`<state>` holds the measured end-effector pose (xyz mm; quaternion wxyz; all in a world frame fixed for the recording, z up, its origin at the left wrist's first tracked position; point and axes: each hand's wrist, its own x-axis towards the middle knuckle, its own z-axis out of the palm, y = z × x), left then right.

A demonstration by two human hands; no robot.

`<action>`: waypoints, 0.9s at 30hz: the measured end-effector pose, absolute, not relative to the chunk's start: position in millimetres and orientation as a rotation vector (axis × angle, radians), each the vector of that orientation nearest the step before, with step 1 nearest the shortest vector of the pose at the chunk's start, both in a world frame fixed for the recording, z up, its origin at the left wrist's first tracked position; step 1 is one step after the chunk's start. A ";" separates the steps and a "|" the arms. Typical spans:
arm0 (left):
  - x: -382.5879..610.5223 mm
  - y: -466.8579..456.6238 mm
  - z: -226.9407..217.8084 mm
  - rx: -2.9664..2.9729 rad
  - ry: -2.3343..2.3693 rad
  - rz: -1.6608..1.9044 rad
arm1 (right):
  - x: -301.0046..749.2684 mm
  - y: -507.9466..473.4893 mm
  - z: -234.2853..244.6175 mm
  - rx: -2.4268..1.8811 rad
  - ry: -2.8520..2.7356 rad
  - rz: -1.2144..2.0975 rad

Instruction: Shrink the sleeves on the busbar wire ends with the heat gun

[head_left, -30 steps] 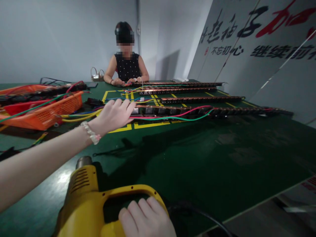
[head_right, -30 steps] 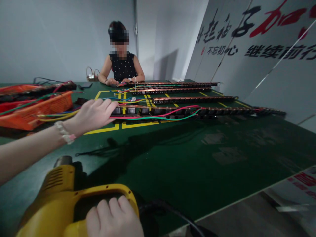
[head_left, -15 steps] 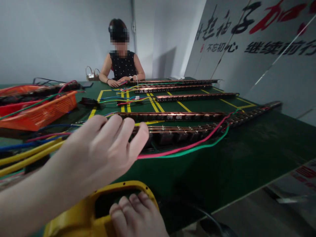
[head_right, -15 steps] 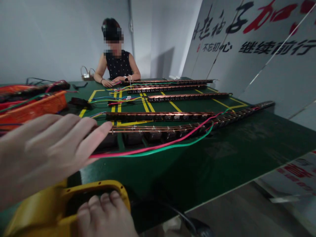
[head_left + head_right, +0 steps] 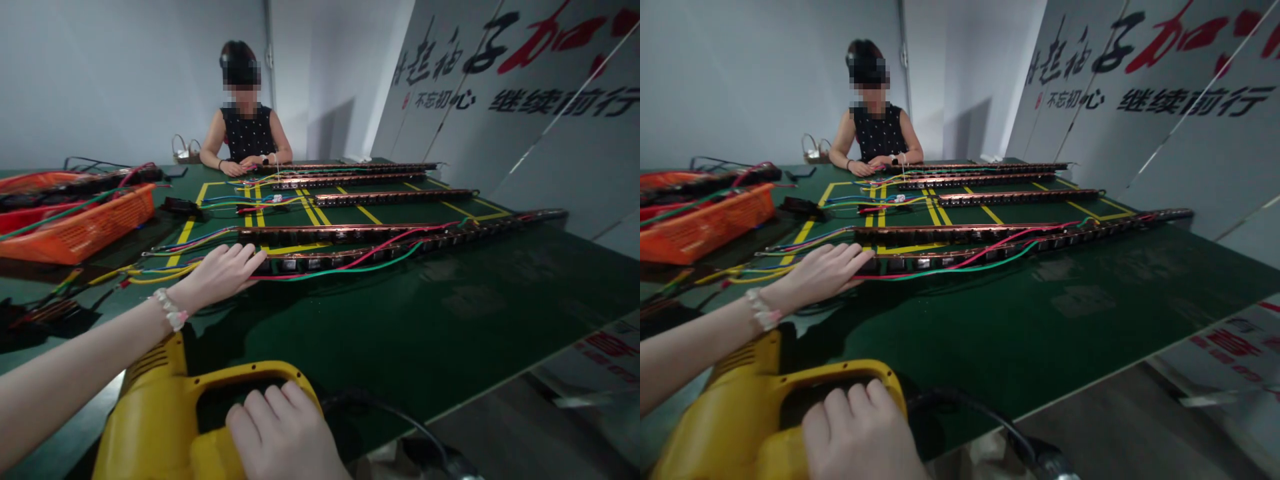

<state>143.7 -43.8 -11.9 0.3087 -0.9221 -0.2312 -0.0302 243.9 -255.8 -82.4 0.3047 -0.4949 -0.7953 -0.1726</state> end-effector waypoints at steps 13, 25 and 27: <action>102.1 -18.1 -14.9 -2.736 -0.397 0.051 | 251.1 -263.2 -71.8 -1.424 -2.247 -0.037; 63.3 -34.6 -13.4 -2.559 -0.493 -0.179 | 251.0 -263.6 -64.1 -1.466 -2.205 -0.058; 65.0 -34.4 -14.5 -2.571 -0.547 -0.210 | 249.6 -265.2 -63.1 -1.481 -2.190 -0.078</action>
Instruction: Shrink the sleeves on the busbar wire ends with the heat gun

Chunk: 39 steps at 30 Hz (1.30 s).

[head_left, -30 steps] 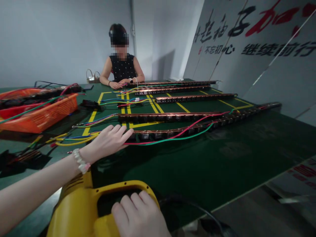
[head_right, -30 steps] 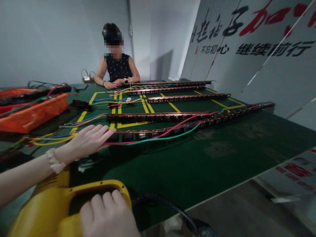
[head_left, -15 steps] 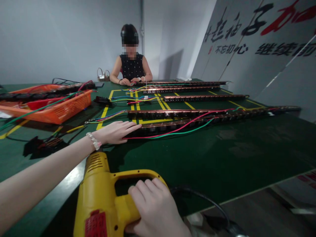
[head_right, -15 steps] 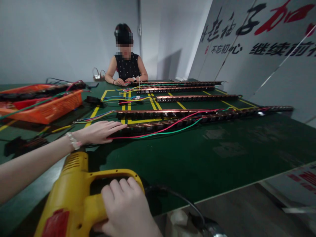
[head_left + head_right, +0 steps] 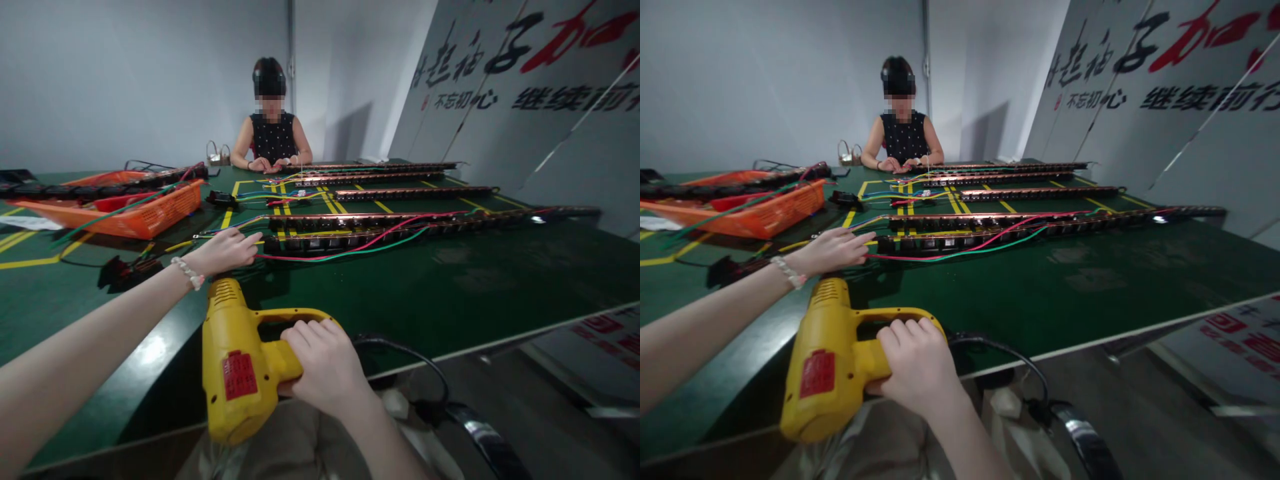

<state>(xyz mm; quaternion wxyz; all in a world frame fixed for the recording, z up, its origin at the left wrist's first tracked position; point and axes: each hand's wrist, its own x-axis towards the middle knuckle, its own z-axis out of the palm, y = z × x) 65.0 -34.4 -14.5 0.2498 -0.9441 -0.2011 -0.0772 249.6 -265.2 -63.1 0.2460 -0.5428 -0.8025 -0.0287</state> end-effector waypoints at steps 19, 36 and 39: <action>-6.3 -83.4 -51.9 -2.817 -1.507 -0.760 | 246.9 -268.0 -62.3 -1.484 -2.142 -0.109; 19.3 -55.8 -45.5 -2.426 -1.637 -1.316 | 244.6 -272.3 -59.2 -1.530 -2.128 -0.115; 22.8 -41.3 -51.7 -2.387 -1.878 -1.242 | 244.3 -272.5 -58.5 -1.552 -2.127 -0.110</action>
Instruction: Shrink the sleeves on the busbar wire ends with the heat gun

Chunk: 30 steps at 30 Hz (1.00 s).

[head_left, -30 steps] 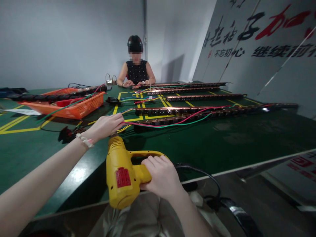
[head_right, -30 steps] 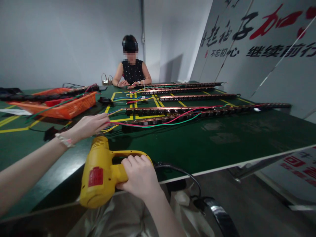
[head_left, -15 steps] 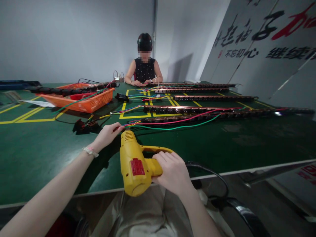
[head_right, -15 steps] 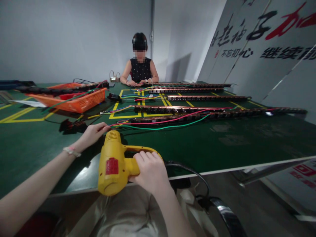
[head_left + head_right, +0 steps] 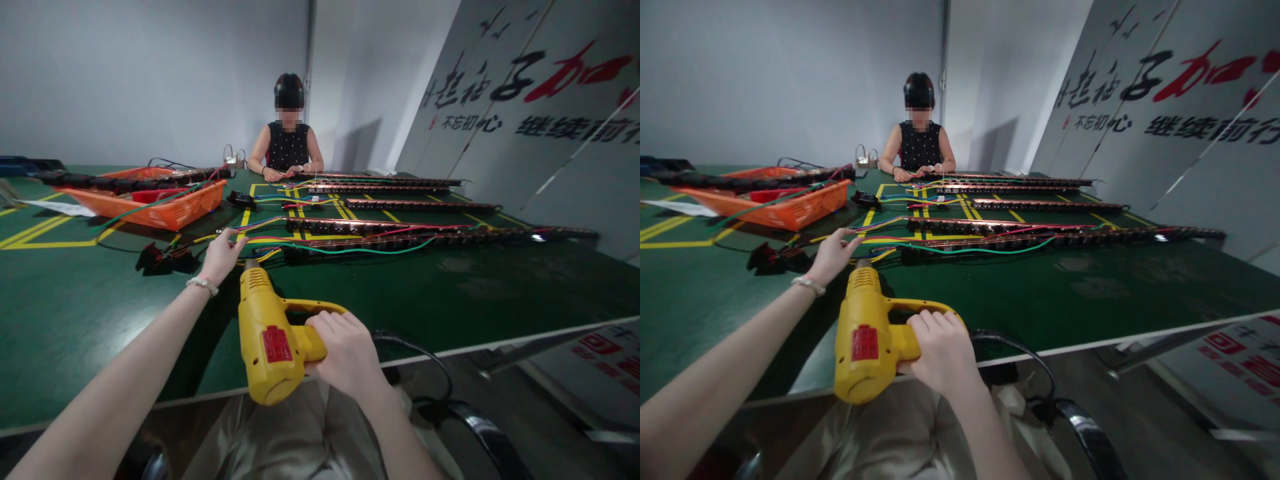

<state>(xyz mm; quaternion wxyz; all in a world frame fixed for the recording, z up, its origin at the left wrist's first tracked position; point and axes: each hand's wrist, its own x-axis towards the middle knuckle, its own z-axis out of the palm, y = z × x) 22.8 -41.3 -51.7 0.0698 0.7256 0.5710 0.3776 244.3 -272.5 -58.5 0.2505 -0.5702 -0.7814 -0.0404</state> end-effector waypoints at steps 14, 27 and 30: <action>-16.6 -90.5 -64.4 2.463 1.471 0.721 | 240.7 -274.9 -52.9 -1.574 -2.133 -0.062; -21.5 -73.5 -66.6 2.403 1.603 0.631 | 222.7 -270.2 -45.2 -1.573 -2.259 0.000; -21.5 -72.3 -67.2 2.416 1.635 0.650 | 226.2 -263.0 -44.1 -1.569 -2.246 0.006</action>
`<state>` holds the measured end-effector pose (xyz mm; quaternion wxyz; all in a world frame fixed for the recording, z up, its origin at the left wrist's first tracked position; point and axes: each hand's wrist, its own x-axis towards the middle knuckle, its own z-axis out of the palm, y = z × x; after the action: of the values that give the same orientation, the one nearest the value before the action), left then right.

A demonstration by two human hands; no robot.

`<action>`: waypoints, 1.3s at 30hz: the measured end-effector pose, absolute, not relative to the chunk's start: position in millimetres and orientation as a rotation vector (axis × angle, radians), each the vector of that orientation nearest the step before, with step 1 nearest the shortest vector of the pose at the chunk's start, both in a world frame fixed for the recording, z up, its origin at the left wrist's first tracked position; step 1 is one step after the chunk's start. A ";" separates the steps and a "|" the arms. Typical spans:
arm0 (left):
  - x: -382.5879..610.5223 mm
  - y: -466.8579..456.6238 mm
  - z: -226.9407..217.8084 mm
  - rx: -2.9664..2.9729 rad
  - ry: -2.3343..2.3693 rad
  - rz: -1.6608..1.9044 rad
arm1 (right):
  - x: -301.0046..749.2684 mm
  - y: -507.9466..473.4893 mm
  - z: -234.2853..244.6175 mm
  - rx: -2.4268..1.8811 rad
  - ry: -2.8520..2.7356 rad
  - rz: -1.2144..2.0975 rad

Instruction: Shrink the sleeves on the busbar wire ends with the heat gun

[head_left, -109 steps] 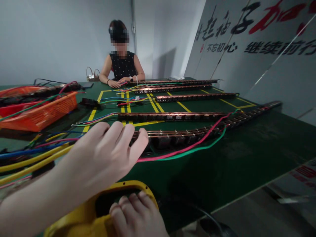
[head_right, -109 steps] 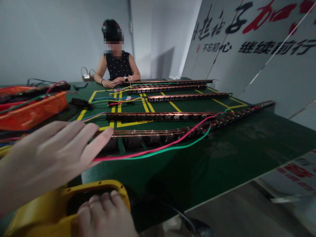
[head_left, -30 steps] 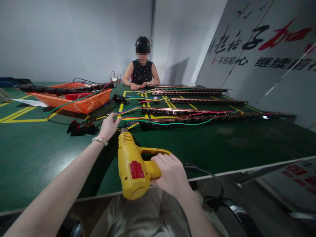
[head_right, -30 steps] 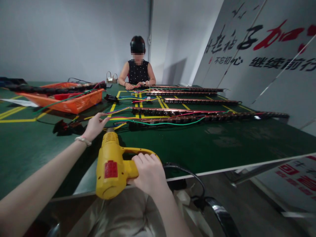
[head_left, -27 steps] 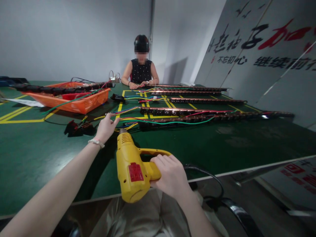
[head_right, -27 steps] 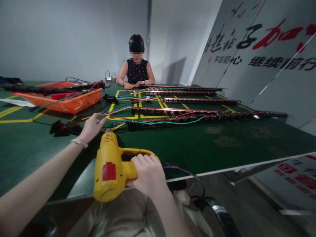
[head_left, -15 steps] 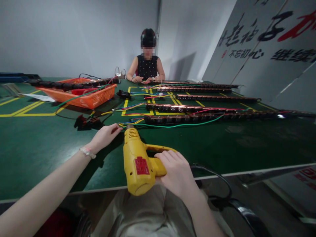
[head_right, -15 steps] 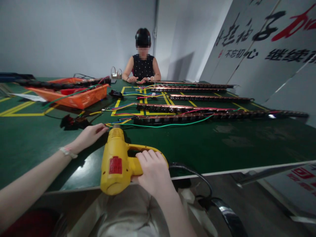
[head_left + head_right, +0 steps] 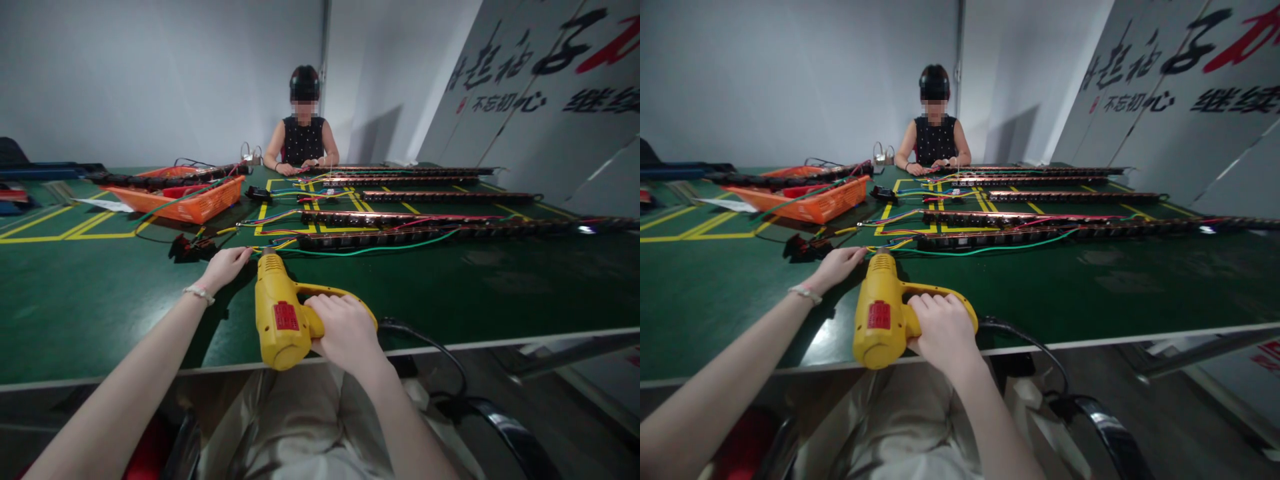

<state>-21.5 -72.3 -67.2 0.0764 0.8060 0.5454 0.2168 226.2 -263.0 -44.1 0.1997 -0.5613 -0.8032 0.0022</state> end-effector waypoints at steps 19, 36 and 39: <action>-15.1 -56.9 -63.0 2.282 1.942 0.531 | 272.8 -263.8 -37.2 -1.750 -2.165 -0.007; -15.5 -61.7 -60.9 2.198 1.805 0.566 | 296.5 -255.3 -26.9 -2.014 -2.081 -0.064; -15.5 -60.3 -62.3 2.204 1.796 0.558 | 296.3 -248.0 -27.2 -2.006 -2.084 -0.068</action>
<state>-15.5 -60.3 -62.3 0.1218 0.7550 0.6153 0.1912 296.3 -248.0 -27.2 0.1235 -0.6880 -0.7147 -0.0235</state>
